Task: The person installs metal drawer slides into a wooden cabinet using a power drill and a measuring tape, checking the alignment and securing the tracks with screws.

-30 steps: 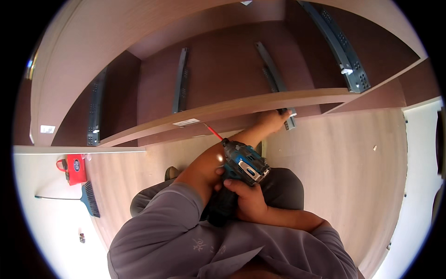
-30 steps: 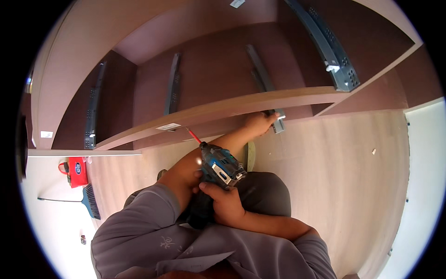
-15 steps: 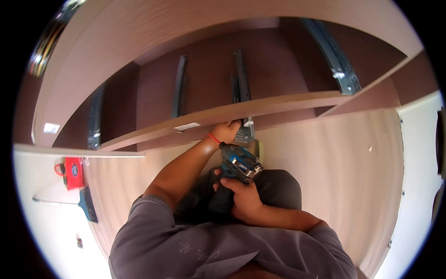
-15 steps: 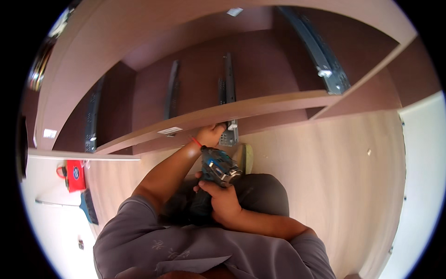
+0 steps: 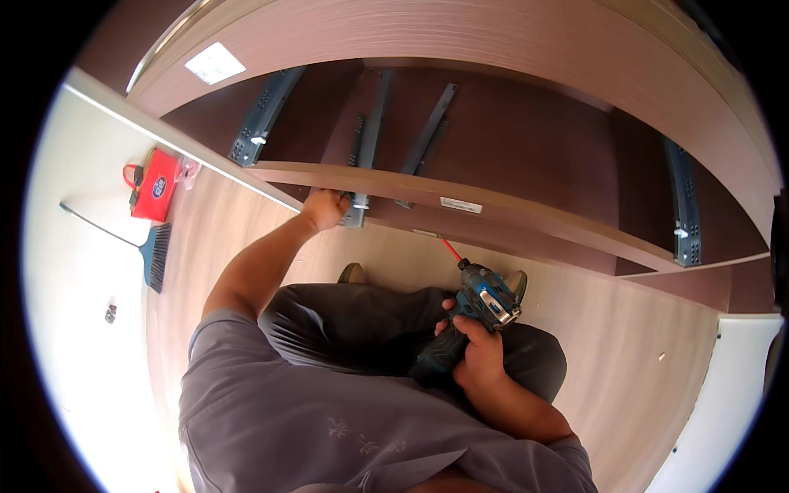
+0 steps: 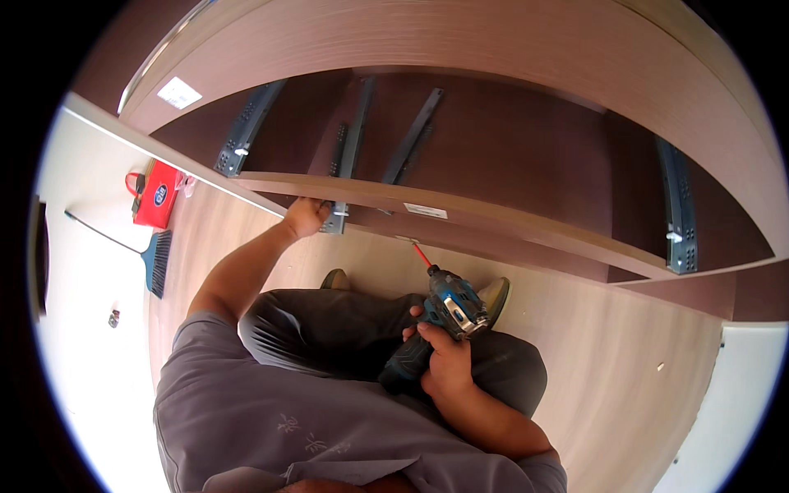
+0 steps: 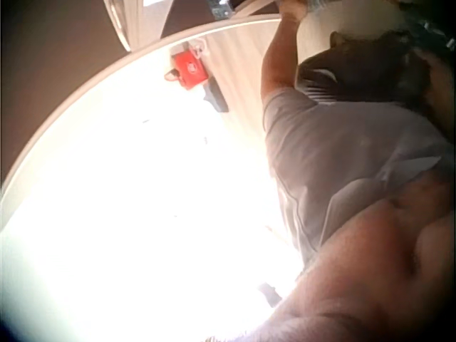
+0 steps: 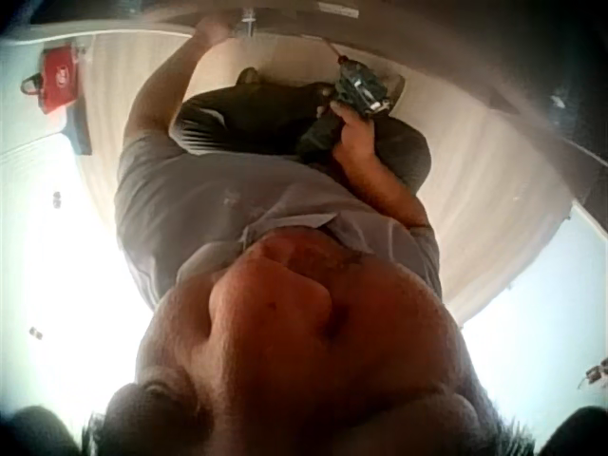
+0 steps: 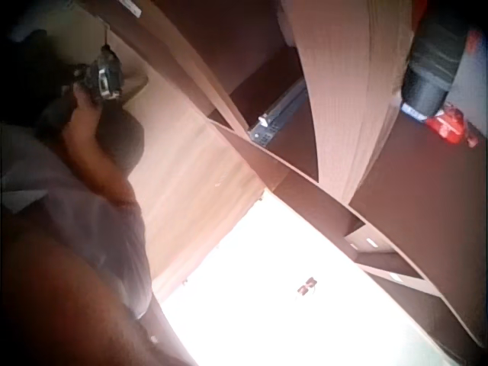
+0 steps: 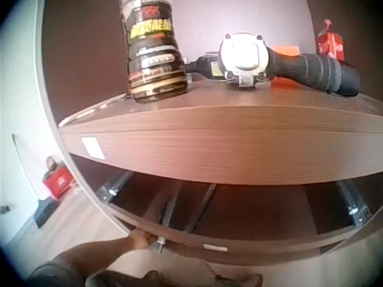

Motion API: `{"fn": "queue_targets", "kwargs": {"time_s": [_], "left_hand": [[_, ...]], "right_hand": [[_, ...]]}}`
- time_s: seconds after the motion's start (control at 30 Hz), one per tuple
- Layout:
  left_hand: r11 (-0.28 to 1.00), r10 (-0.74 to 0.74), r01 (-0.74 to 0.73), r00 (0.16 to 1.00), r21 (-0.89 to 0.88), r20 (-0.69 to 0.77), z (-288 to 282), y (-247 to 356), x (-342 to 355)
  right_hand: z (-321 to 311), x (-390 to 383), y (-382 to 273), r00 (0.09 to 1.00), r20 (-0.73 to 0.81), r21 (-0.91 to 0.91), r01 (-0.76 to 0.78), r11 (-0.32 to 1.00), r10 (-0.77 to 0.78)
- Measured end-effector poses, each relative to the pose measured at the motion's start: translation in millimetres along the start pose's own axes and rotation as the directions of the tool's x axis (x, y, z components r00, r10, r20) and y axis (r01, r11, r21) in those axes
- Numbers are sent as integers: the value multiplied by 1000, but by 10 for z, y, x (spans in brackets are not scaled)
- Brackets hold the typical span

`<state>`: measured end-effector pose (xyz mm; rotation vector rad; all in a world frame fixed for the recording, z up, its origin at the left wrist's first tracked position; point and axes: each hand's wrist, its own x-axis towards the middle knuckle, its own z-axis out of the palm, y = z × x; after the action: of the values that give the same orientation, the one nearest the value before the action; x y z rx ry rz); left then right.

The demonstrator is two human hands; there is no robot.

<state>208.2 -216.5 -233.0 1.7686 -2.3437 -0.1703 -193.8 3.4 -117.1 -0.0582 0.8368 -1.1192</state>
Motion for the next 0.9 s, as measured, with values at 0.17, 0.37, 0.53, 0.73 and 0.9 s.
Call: {"fn": "queue_targets", "kwargs": {"time_s": [0.17, 0.37, 0.53, 0.73, 0.9], "left_hand": [[947, -306, 276, 931, 165, 198, -40, -537, -32], [841, -537, 522, 837, 144, 104, -19, -445, 60], [809, -588, 574, 787, 124, 187, -135, -409, -268], [313, -631, 879, 476, -360, 612, 122, -539, -669], [296, -723, 789, 554, -539, 413, 571, -662, -614]], "right_hand": [[-5, 97, 58, 999, -31, -82, 41, 996, -44], [-52, 176, 95, 996, -78, -123, 33, 992, -43], [-29, 159, 139, 996, -90, -126, -3, 992, -9], [-47, 184, 157, 998, -67, -117, -27, 993, 19], [-38, 182, 170, 998, -65, -193, -15, 981, 3]]}}
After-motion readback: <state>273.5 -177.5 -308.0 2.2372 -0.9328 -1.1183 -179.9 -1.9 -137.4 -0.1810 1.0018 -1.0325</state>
